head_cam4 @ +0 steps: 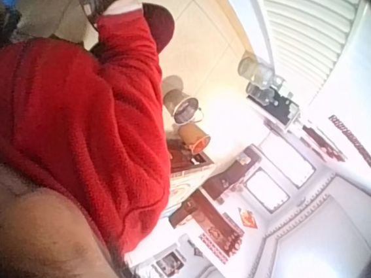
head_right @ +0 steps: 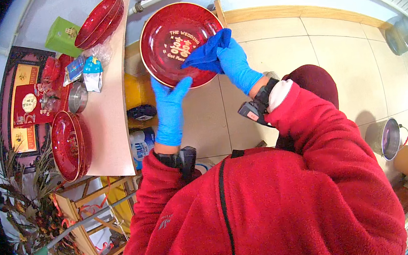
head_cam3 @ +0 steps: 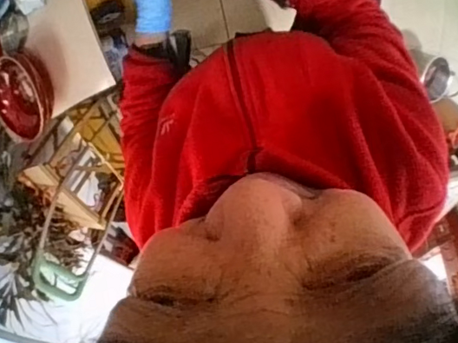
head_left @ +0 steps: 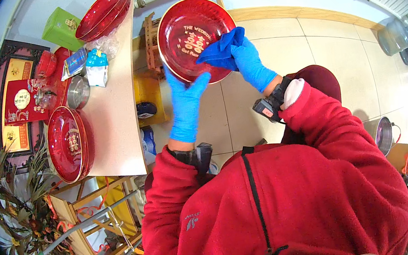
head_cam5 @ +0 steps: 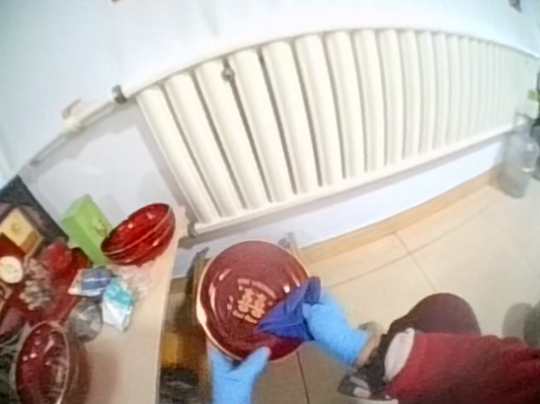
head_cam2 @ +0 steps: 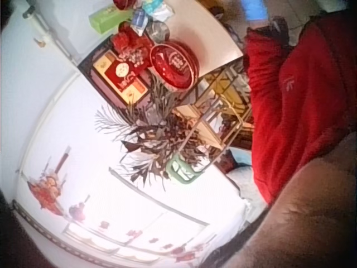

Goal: The person wipes the interior and exterior surfaces of red ceramic plates with a blue cloth, handling one plate at a time. They rotate each plate to clean all sides and place it back on a stack on the table.

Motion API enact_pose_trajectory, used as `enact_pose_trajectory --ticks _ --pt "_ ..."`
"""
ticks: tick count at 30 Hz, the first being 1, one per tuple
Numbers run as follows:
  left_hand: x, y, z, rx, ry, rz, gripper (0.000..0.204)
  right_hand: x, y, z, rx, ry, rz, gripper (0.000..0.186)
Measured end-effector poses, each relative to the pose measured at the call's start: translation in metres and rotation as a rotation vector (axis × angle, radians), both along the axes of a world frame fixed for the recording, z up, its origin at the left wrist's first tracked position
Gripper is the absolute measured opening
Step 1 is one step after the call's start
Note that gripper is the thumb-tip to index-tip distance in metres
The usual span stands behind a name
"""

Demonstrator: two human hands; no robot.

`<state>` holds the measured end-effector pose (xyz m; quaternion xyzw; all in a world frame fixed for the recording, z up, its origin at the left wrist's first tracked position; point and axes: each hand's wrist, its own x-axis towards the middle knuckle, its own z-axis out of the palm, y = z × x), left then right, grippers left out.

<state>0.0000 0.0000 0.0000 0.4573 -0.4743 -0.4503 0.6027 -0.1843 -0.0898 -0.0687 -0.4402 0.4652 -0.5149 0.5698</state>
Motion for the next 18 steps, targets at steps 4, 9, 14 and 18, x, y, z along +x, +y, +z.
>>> enact_pose_trajectory --ticks 4,9,14,18 --pt "0.0 -0.001 -0.017 0.01 0.083 0.053 0.095 -0.004 0.018 0.02 -0.016 0.185 0.074 0.04" --pt "0.016 -0.001 -0.008 0.149 0.257 0.054 0.089 -0.023 0.0 0.037 0.031 0.518 0.016 0.042" --pt "0.014 0.003 -0.002 0.227 0.387 0.049 0.084 -0.019 0.0 0.045 -0.166 0.339 -0.24 0.043" --pt "0.019 -0.001 -0.008 0.206 0.228 0.028 0.087 -0.014 0.006 0.047 -0.243 0.202 -0.175 0.05"
